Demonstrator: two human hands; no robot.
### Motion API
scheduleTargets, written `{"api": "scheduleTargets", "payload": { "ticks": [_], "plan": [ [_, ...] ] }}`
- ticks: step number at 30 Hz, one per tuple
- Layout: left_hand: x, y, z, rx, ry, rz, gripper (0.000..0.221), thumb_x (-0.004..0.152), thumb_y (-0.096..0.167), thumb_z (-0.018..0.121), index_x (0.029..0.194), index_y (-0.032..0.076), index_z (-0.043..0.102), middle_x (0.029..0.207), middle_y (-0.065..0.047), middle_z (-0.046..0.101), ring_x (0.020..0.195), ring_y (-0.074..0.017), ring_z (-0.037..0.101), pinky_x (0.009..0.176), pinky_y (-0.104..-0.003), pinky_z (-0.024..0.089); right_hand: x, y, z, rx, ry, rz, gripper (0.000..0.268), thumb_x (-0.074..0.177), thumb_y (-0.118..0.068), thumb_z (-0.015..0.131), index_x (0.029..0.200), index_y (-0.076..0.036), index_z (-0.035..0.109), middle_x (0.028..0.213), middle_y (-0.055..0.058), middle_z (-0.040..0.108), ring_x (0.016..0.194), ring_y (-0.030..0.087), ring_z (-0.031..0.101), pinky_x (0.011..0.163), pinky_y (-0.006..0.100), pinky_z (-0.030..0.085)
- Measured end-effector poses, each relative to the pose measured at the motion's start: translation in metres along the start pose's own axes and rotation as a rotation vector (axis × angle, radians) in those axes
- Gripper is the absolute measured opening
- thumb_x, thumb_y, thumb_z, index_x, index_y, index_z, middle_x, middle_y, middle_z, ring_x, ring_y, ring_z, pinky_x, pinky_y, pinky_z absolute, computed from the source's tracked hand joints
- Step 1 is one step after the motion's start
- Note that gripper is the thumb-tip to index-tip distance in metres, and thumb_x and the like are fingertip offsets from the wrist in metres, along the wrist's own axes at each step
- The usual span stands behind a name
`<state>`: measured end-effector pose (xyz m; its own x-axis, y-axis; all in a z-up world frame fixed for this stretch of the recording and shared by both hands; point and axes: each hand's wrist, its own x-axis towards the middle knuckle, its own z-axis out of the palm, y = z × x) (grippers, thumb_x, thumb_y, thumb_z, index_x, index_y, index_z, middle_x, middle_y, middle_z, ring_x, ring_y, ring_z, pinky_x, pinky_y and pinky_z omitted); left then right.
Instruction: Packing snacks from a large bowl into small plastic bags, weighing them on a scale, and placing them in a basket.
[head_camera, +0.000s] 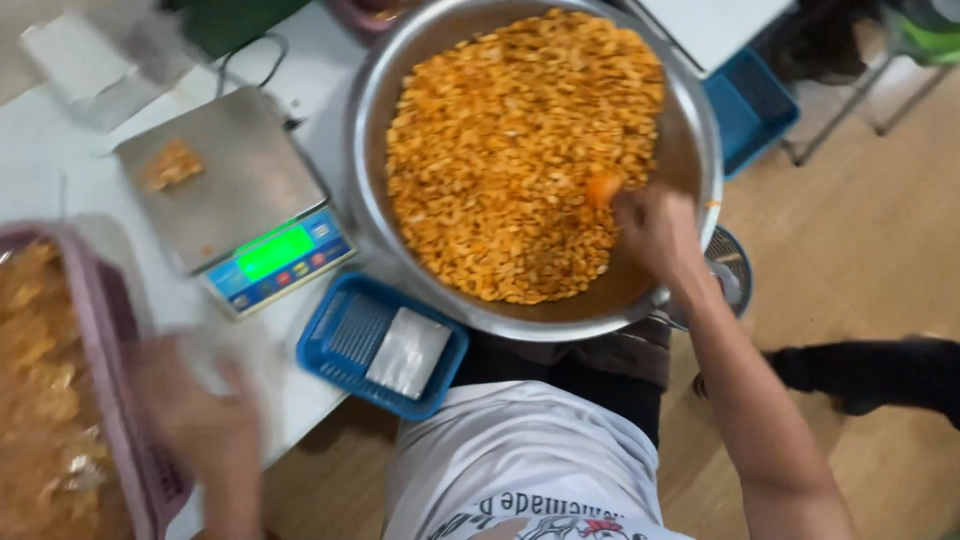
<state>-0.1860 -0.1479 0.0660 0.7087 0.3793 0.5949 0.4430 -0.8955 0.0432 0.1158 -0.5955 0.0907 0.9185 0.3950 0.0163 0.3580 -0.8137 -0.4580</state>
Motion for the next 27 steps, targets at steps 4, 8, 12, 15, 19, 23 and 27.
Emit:
{"api": "scheduleTargets", "payload": {
  "ticks": [4,8,12,15,19,23,27],
  "plan": [
    [-0.017,0.073,0.044,-0.38,-0.568,-0.001,0.05,0.097,0.042,0.059,0.13,0.005,0.064,0.11,-0.018,0.069,0.1,-0.0346,0.067,0.082,-0.043,0.054,0.046,0.046,-0.007,-0.367,0.386,0.016,0.009,0.093,-0.002,0.053,0.092,0.0,0.062,0.087,0.02,0.063,0.072,0.039,0.06,0.06,0.051,0.048],
    [-0.016,0.094,0.075,-0.275,-1.105,-0.098,0.061,0.084,0.065,0.069,0.123,0.018,0.064,0.099,-0.019,0.077,0.096,-0.043,0.075,0.085,-0.052,0.06,0.047,0.13,0.076,-0.956,0.229,-0.038,0.015,0.086,-0.025,0.062,0.082,-0.017,0.073,0.075,0.003,0.066,0.067,0.021,0.072,0.054,0.032,0.06],
    [-0.013,0.087,0.076,-0.316,-1.074,-0.16,0.024,0.092,0.041,0.068,0.106,0.022,0.074,0.092,-0.006,0.081,0.093,-0.0328,0.078,0.08,-0.044,0.06,-0.001,0.047,0.071,-0.516,-0.048,0.17,0.034,0.086,-0.033,0.06,0.072,-0.006,0.074,0.065,0.02,0.068,0.065,0.043,0.073,0.053,0.053,0.058],
    [-0.007,0.081,0.067,-0.373,-1.069,-0.165,0.031,0.099,0.046,0.059,0.105,0.024,0.08,0.095,-0.005,0.081,0.092,-0.0296,0.078,0.079,-0.042,0.06,-0.024,-0.006,0.063,-0.224,-0.19,0.244,0.024,0.084,-0.027,0.065,0.097,-0.014,0.081,0.086,0.017,0.077,0.081,0.041,0.076,0.071,0.052,0.062],
    [0.029,0.077,0.032,-0.894,-0.962,-0.43,0.032,0.099,0.02,0.047,0.102,0.002,0.073,0.097,-0.022,0.077,0.095,-0.0369,0.074,0.088,-0.047,0.058,-0.037,-0.08,0.042,0.063,-0.35,0.194,0.028,0.086,-0.028,0.066,0.104,-0.013,0.081,0.095,0.017,0.079,0.095,0.042,0.074,0.089,0.053,0.056],
    [0.049,0.086,0.015,-1.508,-0.74,-0.602,0.025,0.095,0.002,0.067,0.119,-0.003,0.07,0.094,-0.014,0.076,0.08,-0.0205,0.074,0.078,-0.036,0.063,-0.027,-0.087,0.064,0.492,-0.371,0.272,0.028,0.087,-0.02,0.068,0.109,-0.007,0.079,0.082,0.011,0.08,0.069,0.021,0.077,0.074,0.035,0.061],
    [0.044,0.119,0.038,-1.663,-0.758,-0.783,0.019,0.092,0.009,0.073,0.105,-0.004,0.075,0.078,-0.019,0.073,0.065,-0.0254,0.075,0.064,-0.038,0.065,-0.023,-0.075,0.088,0.985,-0.394,0.507,0.032,0.092,-0.008,0.068,0.116,0.013,0.069,0.083,0.02,0.075,0.066,0.022,0.073,0.059,0.03,0.062]
  ]
}}
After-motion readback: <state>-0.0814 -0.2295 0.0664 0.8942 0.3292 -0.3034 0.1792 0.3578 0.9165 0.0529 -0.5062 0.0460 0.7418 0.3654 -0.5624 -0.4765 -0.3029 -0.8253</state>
